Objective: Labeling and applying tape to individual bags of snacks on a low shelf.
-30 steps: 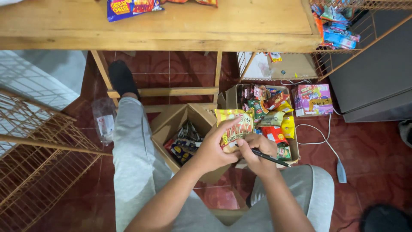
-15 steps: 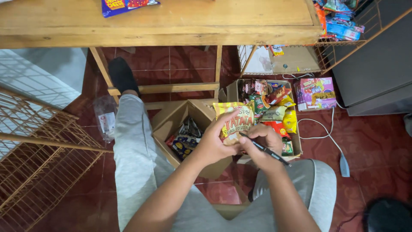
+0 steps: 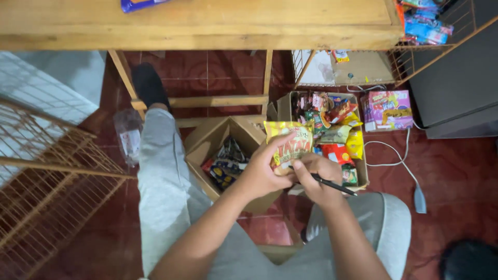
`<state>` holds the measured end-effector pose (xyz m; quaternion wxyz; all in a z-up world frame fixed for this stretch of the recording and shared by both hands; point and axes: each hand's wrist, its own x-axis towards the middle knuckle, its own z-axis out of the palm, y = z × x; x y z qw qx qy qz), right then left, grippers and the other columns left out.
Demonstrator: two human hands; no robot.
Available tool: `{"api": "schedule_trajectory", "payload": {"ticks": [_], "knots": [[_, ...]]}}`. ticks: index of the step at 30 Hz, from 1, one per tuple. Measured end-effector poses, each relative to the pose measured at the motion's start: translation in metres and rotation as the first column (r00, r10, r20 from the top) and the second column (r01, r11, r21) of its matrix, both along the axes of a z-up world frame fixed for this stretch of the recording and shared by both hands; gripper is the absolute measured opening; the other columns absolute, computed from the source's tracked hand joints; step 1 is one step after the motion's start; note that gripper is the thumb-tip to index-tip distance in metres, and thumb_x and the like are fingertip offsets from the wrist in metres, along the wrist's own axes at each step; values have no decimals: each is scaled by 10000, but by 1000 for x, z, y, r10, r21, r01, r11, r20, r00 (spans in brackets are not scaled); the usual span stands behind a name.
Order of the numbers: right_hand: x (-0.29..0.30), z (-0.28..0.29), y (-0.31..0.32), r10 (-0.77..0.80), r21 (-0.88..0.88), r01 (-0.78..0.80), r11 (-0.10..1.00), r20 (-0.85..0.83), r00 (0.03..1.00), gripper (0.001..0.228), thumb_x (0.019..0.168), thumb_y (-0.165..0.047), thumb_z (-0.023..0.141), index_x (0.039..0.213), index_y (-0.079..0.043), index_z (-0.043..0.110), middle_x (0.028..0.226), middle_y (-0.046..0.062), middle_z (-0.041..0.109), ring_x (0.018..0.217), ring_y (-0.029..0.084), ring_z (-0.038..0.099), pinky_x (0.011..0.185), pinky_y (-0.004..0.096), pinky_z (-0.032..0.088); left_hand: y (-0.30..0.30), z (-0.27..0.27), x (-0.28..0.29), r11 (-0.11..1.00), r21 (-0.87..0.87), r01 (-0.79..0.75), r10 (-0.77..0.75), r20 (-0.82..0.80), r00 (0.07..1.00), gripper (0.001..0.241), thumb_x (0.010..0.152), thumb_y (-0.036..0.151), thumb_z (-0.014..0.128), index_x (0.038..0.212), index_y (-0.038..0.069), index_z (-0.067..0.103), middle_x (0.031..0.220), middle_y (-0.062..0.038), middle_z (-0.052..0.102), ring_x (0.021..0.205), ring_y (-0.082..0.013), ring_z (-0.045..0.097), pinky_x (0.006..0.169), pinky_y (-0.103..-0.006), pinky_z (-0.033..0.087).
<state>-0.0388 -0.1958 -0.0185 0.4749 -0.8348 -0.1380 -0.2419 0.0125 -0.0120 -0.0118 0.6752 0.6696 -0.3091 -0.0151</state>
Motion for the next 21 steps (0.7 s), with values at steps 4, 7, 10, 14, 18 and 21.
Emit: {"api": "schedule_trajectory", "payload": {"ticks": [4, 7, 10, 14, 18, 21], "knots": [[-3, 9, 8, -3, -49, 4, 999, 21, 1000, 249, 945, -60, 736, 789, -38, 543, 819, 127, 703, 660, 221, 693, 573, 327, 524, 7, 7, -5, 999, 40, -8, 9, -35, 999, 877, 740, 82, 853, 1531, 95, 474, 1479, -148, 585, 1369, -291, 593, 1166, -375, 469], [8, 9, 5, -14, -97, 17, 995, 37, 999, 219, 953, -57, 726, 803, -37, 568, 820, 129, 700, 682, 231, 698, 589, 335, 529, 6, 13, 3, 997, 72, -9, 8, 23, 1000, 882, 728, 76, 851, 1527, 89, 477, 1475, -152, 588, 1367, -295, 589, 1164, -378, 460], [3, 8, 8, 55, -57, -54, 997, 17, 998, 320, 934, -70, 752, 731, -61, 504, 804, 112, 707, 671, 212, 709, 564, 325, 525, 8, 9, -1, 997, 73, -26, 24, 24, 999, 868, 729, 62, 829, 1524, 83, 480, 1478, -163, 582, 1383, -307, 578, 1170, -385, 457], [6, 14, 13, 60, -18, -60, 998, 26, 998, 256, 965, -36, 706, 778, -40, 531, 815, 105, 715, 691, 201, 724, 593, 316, 559, 8, 7, 0, 998, 58, -31, 29, 36, 999, 836, 739, 69, 819, 1507, 85, 490, 1445, -164, 591, 1363, -306, 595, 1157, -381, 477], [4, 13, 11, 59, 16, -58, 998, -41, 997, 250, 948, -28, 705, 759, -33, 542, 788, 96, 730, 637, 176, 725, 541, 293, 551, 8, 8, -3, 997, 65, -48, 46, 32, 998, 830, 745, 81, 831, 1503, 88, 493, 1427, -160, 597, 1340, -304, 605, 1144, -376, 488], [4, 15, 13, -21, -140, 16, 990, -31, 999, 188, 919, -18, 722, 756, -40, 630, 790, 112, 717, 643, 200, 710, 566, 312, 547, 6, 5, -2, 997, 58, -49, 46, 41, 998, 833, 745, 83, 836, 1504, 87, 492, 1431, -161, 593, 1340, -306, 605, 1143, -378, 486]]}}
